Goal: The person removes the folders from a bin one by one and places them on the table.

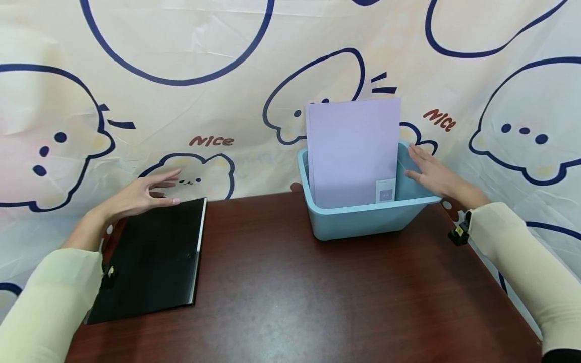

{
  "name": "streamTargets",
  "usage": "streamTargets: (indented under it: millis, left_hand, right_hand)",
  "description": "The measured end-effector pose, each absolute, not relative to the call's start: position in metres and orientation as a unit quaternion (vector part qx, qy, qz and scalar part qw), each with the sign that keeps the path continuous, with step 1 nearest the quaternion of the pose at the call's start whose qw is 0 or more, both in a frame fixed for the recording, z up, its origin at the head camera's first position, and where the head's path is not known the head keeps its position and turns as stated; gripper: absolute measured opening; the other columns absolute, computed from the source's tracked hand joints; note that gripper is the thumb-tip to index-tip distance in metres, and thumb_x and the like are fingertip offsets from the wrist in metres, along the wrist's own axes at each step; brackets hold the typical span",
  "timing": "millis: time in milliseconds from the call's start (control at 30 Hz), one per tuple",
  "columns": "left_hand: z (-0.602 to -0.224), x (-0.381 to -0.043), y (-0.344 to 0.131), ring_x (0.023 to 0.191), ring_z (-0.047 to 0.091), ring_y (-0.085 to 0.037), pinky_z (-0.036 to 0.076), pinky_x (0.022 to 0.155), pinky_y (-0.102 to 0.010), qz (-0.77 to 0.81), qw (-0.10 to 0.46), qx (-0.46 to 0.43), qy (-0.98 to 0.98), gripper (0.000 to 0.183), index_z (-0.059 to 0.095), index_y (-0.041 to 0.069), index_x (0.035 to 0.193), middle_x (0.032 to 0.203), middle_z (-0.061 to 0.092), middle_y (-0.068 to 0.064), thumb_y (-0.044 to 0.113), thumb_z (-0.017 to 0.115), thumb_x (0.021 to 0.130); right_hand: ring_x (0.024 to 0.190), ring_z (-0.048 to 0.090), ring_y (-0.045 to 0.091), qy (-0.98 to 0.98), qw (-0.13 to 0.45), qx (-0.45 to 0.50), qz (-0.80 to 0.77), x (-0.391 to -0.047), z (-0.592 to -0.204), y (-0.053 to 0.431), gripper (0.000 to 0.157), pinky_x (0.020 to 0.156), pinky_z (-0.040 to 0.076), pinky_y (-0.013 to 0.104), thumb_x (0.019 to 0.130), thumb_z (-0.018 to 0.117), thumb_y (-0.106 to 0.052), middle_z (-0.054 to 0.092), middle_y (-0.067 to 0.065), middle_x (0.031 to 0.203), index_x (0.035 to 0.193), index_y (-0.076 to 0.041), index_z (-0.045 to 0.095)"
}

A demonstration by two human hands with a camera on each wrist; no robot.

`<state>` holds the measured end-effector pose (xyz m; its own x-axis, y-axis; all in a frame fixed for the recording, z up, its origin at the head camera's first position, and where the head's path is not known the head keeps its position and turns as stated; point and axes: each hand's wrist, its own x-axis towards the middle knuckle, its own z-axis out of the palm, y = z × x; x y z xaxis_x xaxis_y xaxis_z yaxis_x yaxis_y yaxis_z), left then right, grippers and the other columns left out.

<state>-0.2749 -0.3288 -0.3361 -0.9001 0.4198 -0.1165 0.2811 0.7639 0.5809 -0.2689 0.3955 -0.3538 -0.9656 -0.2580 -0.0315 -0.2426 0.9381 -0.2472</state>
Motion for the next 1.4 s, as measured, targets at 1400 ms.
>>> streamTargets:
  millis: [1400]
  left_hand:
    - [-0.325,-0.304,-0.248,0.141,0.037,-0.026,0.035,0.108,-0.059,0.35,0.105,0.287,0.886,0.08,0.025,0.033,0.155,0.154,0.039,-0.007,0.033,0.071,0.09]
  right_hand:
    - [0.149,-0.003,0.039,0.982,0.028,-0.128,-0.133,-0.269,-0.351,0.391,0.078,0.116,0.006,0.062,0.103,0.042,-0.041,-0.004,0.019,0.163,0.155,0.0,0.001]
